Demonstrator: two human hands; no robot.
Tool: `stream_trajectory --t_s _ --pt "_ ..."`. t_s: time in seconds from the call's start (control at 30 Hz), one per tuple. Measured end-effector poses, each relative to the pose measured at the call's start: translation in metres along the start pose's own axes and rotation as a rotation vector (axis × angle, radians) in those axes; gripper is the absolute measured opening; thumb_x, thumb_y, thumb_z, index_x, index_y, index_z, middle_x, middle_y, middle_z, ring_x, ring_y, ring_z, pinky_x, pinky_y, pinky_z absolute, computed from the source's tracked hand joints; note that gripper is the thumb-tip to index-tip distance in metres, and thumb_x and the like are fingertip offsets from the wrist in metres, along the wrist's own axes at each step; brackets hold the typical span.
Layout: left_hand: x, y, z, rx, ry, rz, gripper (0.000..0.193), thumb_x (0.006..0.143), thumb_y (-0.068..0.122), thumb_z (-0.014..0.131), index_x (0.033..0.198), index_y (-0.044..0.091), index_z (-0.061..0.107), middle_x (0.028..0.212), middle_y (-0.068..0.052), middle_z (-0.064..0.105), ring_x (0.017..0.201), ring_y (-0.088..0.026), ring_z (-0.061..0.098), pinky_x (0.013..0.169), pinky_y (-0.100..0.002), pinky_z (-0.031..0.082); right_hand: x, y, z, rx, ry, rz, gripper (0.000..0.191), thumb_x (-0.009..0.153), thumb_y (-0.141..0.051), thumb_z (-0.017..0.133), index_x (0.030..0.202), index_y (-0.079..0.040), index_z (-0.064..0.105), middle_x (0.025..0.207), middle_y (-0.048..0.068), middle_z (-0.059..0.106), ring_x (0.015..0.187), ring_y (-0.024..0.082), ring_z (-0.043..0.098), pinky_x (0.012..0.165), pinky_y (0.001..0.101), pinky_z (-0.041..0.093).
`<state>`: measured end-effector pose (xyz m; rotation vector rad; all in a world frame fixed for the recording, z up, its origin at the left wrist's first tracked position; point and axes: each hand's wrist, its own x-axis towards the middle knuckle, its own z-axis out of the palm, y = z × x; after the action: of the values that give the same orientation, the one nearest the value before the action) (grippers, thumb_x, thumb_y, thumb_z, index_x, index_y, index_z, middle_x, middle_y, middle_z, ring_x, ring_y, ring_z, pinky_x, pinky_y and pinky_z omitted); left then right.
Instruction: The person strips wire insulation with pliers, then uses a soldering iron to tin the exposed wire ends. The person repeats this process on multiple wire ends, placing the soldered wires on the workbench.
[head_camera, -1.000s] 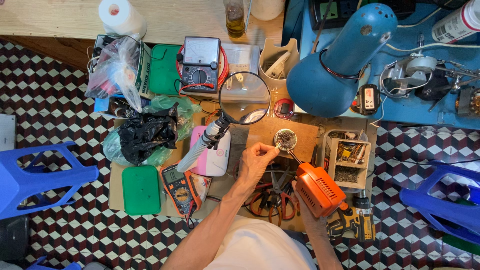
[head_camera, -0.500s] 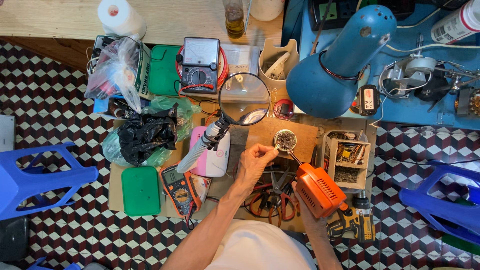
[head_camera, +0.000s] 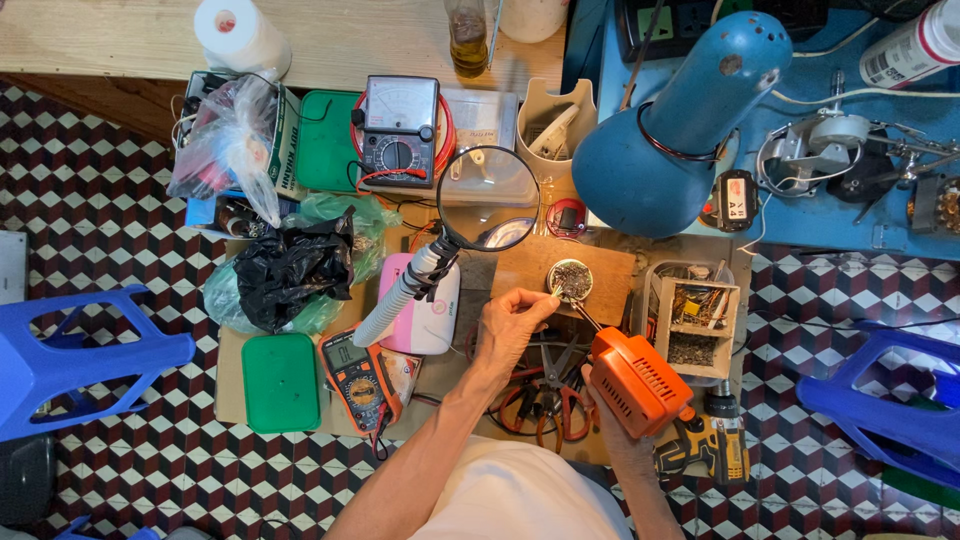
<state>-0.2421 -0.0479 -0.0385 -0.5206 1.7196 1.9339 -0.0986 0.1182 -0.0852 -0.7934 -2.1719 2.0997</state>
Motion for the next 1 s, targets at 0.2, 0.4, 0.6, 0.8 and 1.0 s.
stream_trajectory --t_s 0.2,0.4,0.6,0.8,1.0 --pt "-0.003 0.003 0.001 0.034 0.007 -0.002 0.025 0.086 0.025 0.079 0.096 0.002 0.077 0.089 -0.004 0.075 0.081 -0.009 0.067 0.075 -0.025 0.057 0.000 -0.001 -0.002 -0.312 0.060 -0.068 0.031 0.085 -0.021 0.081 0.111 -0.015 0.065 0.074 0.000 0.070 0.061 0.010 0.065 0.054 0.0265 0.057" --pt "-0.002 0.001 0.001 0.028 0.003 0.003 0.025 0.086 0.025 0.079 0.095 0.002 0.077 0.088 -0.004 0.075 0.080 -0.010 0.067 0.075 -0.025 0.057 0.001 -0.012 -0.001 -0.584 0.163 -0.344 0.039 0.079 -0.029 0.083 0.111 -0.013 0.067 0.089 -0.002 0.072 0.081 0.012 0.068 0.071 0.0315 0.058" --pt "-0.001 0.000 0.001 0.028 0.000 0.006 0.025 0.086 0.025 0.079 0.095 0.002 0.077 0.089 -0.004 0.075 0.081 -0.009 0.067 0.075 -0.025 0.057 -0.001 -0.014 -0.001 -0.362 0.105 0.040 0.033 0.083 -0.027 0.082 0.110 -0.015 0.067 0.080 0.000 0.072 0.071 0.011 0.067 0.067 0.0294 0.058" --pt "-0.001 0.000 0.000 0.039 0.005 0.005 0.026 0.086 0.025 0.079 0.096 0.002 0.077 0.089 -0.004 0.075 0.081 -0.009 0.067 0.075 -0.025 0.057 -0.003 -0.013 0.001 0.083 0.043 0.081 0.036 0.086 -0.017 0.078 0.117 -0.012 0.061 0.080 0.001 0.067 0.060 0.012 0.062 0.053 0.0284 0.053" --pt "0.000 -0.001 0.001 0.037 0.004 -0.002 0.025 0.086 0.024 0.079 0.096 0.002 0.076 0.089 -0.004 0.075 0.081 -0.010 0.067 0.075 -0.025 0.056 0.001 -0.013 0.006 -0.034 0.049 0.055 0.043 0.083 -0.016 0.077 0.121 -0.015 0.057 0.078 0.000 0.067 0.058 0.010 0.060 0.049 0.0283 0.053"
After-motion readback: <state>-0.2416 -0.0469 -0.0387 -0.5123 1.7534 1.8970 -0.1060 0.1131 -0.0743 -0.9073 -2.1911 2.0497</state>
